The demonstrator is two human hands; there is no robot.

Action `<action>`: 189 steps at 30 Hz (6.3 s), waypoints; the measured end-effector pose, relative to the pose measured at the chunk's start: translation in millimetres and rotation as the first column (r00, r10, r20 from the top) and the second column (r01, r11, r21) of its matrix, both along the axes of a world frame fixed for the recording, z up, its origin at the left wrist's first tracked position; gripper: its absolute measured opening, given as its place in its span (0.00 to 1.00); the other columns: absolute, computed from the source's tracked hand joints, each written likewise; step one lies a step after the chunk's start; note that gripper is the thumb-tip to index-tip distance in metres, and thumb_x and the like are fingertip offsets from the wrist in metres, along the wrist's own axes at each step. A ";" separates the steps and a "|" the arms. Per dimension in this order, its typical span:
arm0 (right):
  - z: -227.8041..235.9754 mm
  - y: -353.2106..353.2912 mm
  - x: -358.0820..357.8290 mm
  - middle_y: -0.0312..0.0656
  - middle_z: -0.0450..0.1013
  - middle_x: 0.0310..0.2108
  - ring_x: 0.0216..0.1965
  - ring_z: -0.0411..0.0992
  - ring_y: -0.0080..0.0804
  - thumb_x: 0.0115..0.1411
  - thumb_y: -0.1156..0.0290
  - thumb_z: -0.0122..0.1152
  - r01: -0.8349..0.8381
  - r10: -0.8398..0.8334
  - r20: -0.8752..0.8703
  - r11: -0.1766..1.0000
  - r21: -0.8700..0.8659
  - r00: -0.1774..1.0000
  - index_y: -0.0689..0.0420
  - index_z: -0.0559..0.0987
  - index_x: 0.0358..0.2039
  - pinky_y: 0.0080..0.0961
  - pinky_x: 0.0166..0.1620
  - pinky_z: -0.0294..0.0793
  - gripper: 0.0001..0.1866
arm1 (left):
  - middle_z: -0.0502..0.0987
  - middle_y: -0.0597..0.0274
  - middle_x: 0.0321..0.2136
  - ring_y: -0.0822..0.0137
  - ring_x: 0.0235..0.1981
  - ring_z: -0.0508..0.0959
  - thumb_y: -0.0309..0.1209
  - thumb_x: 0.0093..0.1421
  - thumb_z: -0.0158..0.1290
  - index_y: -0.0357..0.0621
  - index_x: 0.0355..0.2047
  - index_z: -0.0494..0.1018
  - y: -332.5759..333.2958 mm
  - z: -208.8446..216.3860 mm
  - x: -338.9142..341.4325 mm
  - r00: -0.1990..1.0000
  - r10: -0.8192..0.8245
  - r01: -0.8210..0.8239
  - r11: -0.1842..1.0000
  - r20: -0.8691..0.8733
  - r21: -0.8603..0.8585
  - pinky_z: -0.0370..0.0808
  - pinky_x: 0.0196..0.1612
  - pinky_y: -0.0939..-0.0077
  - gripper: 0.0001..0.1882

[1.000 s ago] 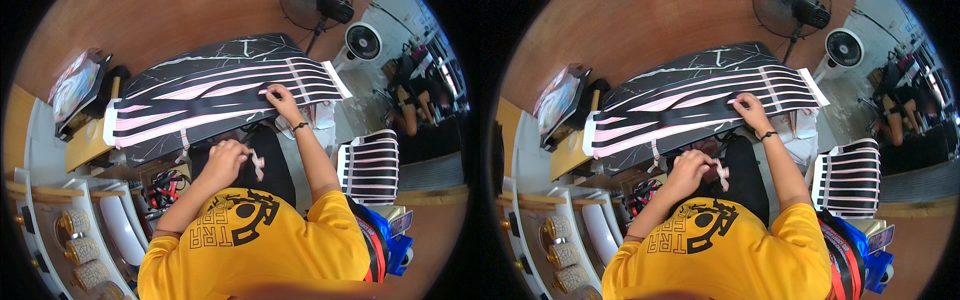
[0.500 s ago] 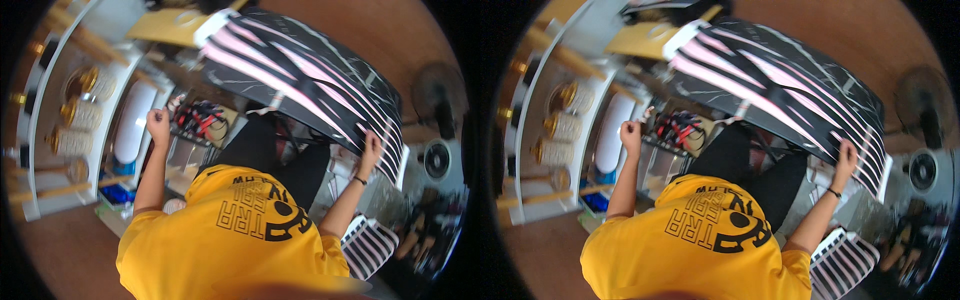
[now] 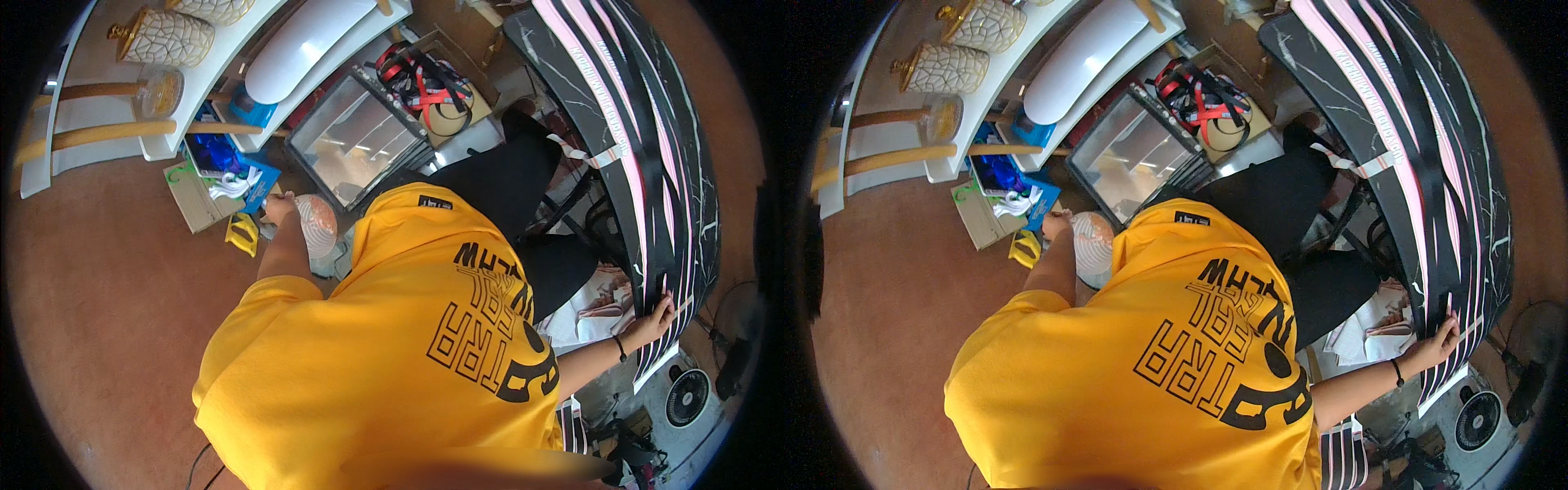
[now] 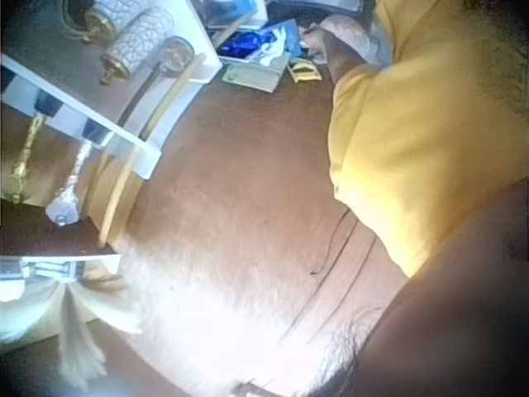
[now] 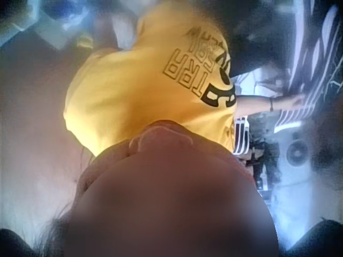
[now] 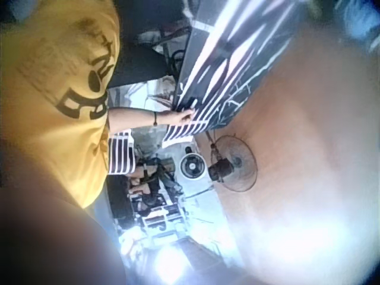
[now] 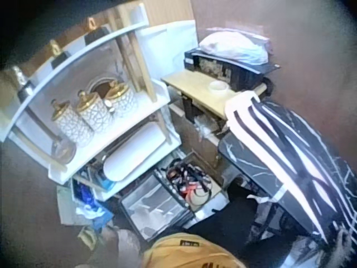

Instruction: The person repeatedly assembles a decorative belt by placing a pink and black striped strip onto a white backing sheet, folding the edges over, and smoothing it down. They then fold the assembled belt and place it on a stack before repeating the process with a new strip.

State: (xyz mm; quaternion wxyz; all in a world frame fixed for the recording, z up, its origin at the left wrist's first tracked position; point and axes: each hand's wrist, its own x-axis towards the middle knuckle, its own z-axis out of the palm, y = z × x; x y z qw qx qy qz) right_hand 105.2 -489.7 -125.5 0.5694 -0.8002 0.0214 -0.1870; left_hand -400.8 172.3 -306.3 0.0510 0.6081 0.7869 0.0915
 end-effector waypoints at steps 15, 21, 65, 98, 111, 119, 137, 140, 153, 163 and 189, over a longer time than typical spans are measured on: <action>-2.0 -7.7 4.7 0.49 0.77 0.46 0.49 0.73 0.33 0.68 0.69 0.58 -0.024 0.022 -0.027 0.998 -0.065 0.999 0.68 0.78 0.41 0.28 0.58 0.67 0.12 | 0.80 0.50 0.49 0.58 0.53 0.79 0.43 0.51 0.64 0.39 0.49 0.79 42.4 -120.7 -140.5 0.969 0.171 -0.247 0.713 -0.179 -0.656 0.74 0.55 0.66 0.28; -1.0 -5.3 2.9 0.49 0.77 0.45 0.48 0.74 0.33 0.68 0.70 0.58 -0.007 0.006 -0.014 0.995 -0.097 1.000 0.68 0.78 0.42 0.28 0.57 0.68 0.12 | 0.83 0.56 0.44 0.64 0.49 0.82 0.45 0.47 0.69 0.40 0.52 0.77 40.1 -115.6 -141.7 0.922 0.329 -0.382 0.701 -0.202 -0.602 0.76 0.52 0.69 0.34; -12.6 -19.3 11.6 0.39 0.79 0.38 0.40 0.72 0.25 0.64 0.66 0.65 0.035 -0.043 -0.026 0.968 -0.248 0.999 0.65 0.82 0.38 0.23 0.50 0.69 0.12 | 0.75 0.43 0.53 0.54 0.35 0.83 0.33 0.67 0.46 0.45 0.66 0.35 -95.7 -190.4 -64.5 0.825 -0.560 -0.021 -0.154 0.070 -0.988 0.78 0.43 0.49 0.36; -3.5 -20.6 -22.5 0.48 0.78 0.49 0.51 0.75 0.42 0.55 0.72 0.68 0.227 -0.233 0.041 0.869 -0.440 0.972 0.58 0.82 0.41 0.33 0.55 0.73 0.13 | 0.80 0.49 0.42 0.49 0.47 0.78 0.57 0.60 0.54 0.42 0.45 0.78 -43.3 206.7 587.6 0.331 -0.844 0.783 0.495 0.421 0.376 0.72 0.52 0.54 0.30; 20.8 57.8 -27.6 0.46 0.78 0.47 0.51 0.74 0.46 0.52 0.72 0.69 0.056 -0.018 0.076 0.847 -0.529 0.997 0.56 0.83 0.37 0.37 0.53 0.73 0.11 | 0.77 0.44 0.51 0.44 0.53 0.75 0.56 0.59 0.56 0.44 0.56 0.73 56.1 242.6 590.0 0.537 -0.799 0.622 0.591 0.270 0.514 0.71 0.52 0.45 0.33; 36.4 -1.8 72.4 0.47 0.79 0.39 0.45 0.74 0.47 0.55 0.72 0.65 0.221 -0.192 0.113 0.771 -0.598 0.975 0.58 0.83 0.37 0.39 0.50 0.72 0.09 | 0.71 0.50 0.57 0.50 0.59 0.70 0.41 0.61 0.58 0.48 0.57 0.71 -154.2 266.9 618.2 -0.270 -0.961 0.728 -0.239 -0.053 0.642 0.65 0.61 0.53 0.25; 12.8 -36.1 134.2 0.46 0.75 0.38 0.47 0.73 0.49 0.44 0.66 0.78 0.119 -0.243 -0.145 0.811 -0.573 0.959 0.54 0.83 0.32 0.43 0.48 0.73 0.15 | 0.84 0.56 0.35 0.58 0.39 0.82 0.45 0.58 0.60 0.49 0.38 0.83 -545.2 222.1 732.2 -0.733 -0.515 0.575 -0.818 0.444 0.000 0.75 0.46 0.64 0.16; 9.0 -31.7 128.9 0.46 0.73 0.29 0.37 0.74 0.45 0.41 0.70 0.78 0.217 -0.248 0.013 0.816 -0.535 0.969 0.59 0.84 0.29 0.37 0.42 0.73 0.14 | 0.84 0.55 0.32 0.59 0.36 0.83 0.45 0.56 0.61 0.47 0.33 0.84 -552.6 217.4 742.5 -0.705 -0.530 0.593 -0.805 0.471 -0.019 0.76 0.43 0.65 0.15; 2.4 -29.2 121.2 0.43 0.74 0.28 0.35 0.74 0.40 0.42 0.72 0.77 0.285 -0.244 0.149 0.848 -0.446 0.958 0.60 0.85 0.28 0.34 0.41 0.72 0.12 | 0.84 0.55 0.30 0.67 0.34 0.81 0.43 0.58 0.63 0.39 0.36 0.84 -553.0 224.6 761.7 -0.679 -0.412 0.446 -0.889 0.608 -0.103 0.76 0.42 0.70 0.18; 5.0 -25.7 119.3 0.43 0.75 0.29 0.36 0.73 0.42 0.44 0.72 0.75 0.317 -0.242 0.219 0.841 -0.438 0.945 0.60 0.84 0.25 0.35 0.42 0.72 0.09 | 0.84 0.55 0.31 0.64 0.34 0.81 0.39 0.52 0.61 0.42 0.33 0.85 -555.6 226.8 757.0 -0.690 -0.419 0.466 -0.881 0.591 -0.080 0.76 0.43 0.69 0.14; 16.7 -30.5 101.9 0.50 0.61 0.60 0.59 0.64 0.48 0.37 0.73 0.81 0.161 -0.146 0.069 0.891 -0.425 0.987 0.48 0.66 0.64 0.37 0.60 0.69 0.51 | 0.81 0.62 0.36 0.58 0.47 0.76 0.39 0.47 0.67 0.49 0.30 0.84 -528.5 256.1 728.8 -0.916 -0.318 0.287 -0.945 -0.245 0.154 0.61 0.51 0.52 0.12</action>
